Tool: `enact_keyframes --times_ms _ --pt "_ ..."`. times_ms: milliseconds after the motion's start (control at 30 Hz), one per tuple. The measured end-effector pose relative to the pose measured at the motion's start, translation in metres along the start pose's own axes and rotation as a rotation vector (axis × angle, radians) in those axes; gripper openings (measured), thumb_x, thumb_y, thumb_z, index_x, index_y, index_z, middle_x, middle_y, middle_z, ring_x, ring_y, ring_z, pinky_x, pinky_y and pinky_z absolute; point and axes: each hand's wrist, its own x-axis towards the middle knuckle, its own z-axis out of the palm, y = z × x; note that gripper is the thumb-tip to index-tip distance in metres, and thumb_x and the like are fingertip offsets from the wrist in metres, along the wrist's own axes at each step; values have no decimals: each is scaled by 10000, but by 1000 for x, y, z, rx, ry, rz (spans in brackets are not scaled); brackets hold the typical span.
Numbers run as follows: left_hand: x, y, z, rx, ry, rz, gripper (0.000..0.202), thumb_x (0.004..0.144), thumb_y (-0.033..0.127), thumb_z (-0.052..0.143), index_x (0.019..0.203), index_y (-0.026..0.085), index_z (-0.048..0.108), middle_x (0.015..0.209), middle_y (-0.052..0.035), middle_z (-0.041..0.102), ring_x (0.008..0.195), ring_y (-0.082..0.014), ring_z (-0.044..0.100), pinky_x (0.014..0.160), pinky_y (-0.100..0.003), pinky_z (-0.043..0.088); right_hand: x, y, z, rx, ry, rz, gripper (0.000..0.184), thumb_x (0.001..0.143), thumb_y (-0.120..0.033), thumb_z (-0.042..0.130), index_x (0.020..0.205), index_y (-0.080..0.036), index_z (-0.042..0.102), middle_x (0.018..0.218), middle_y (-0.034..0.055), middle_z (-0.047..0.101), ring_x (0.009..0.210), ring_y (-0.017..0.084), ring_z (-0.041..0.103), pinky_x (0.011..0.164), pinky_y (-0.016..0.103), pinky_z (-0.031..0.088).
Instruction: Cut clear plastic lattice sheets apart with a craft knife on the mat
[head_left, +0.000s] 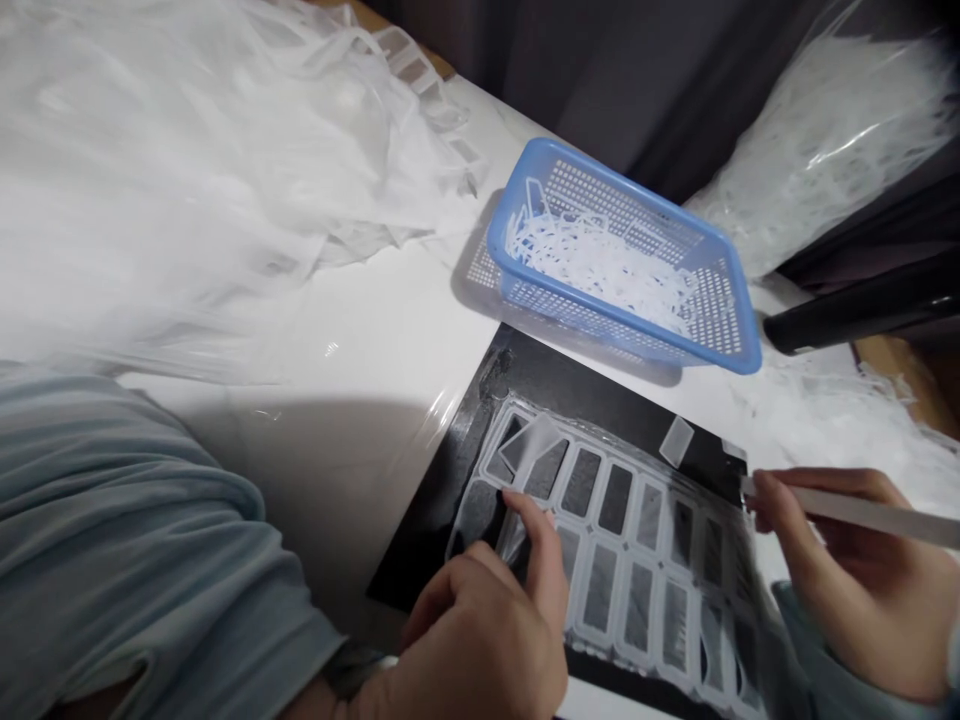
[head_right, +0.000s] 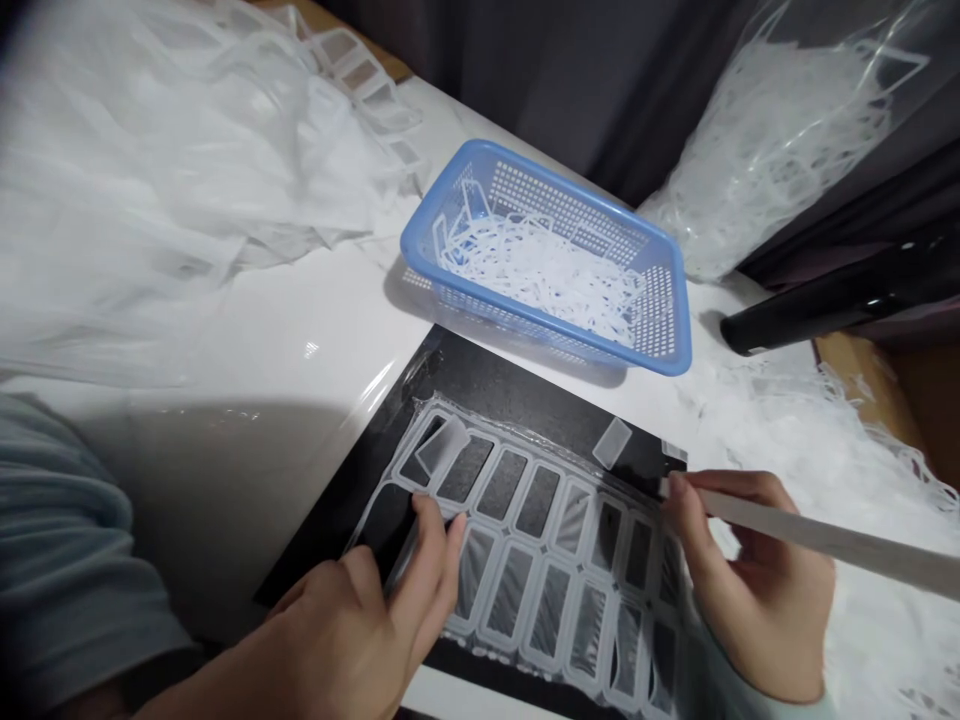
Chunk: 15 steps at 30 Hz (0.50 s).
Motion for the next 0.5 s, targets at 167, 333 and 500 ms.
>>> enact_keyframes --times_ms 167,333,500 --pt "-3 -5 -1 37 20 4 576 980 529 334 1313 151 613 1122 -278 642 371 -66 415 385 -240 275 -10 -15 14 214 -265 -72 170 915 -276 687 761 -207 678 659 19 661 539 157 654 463 216 520" --pt "-5 -8 0 20 80 -15 590 931 545 435 1285 118 634 1077 -277 657 380 -69 401 403 -244 268 -14 -18 23 259 -343 -97 184 928 -258 662 754 -198 665 687 31 668 602 165 673 520 211 550" --pt "-4 -7 0 20 85 -22 596 938 556 405 1291 139 644 1088 -276 666 379 -66 400 406 -241 269 -15 -18 23 270 -362 -88 124 925 -218 651 804 -193 663 708 33 673 620 162 669 547 214 557"
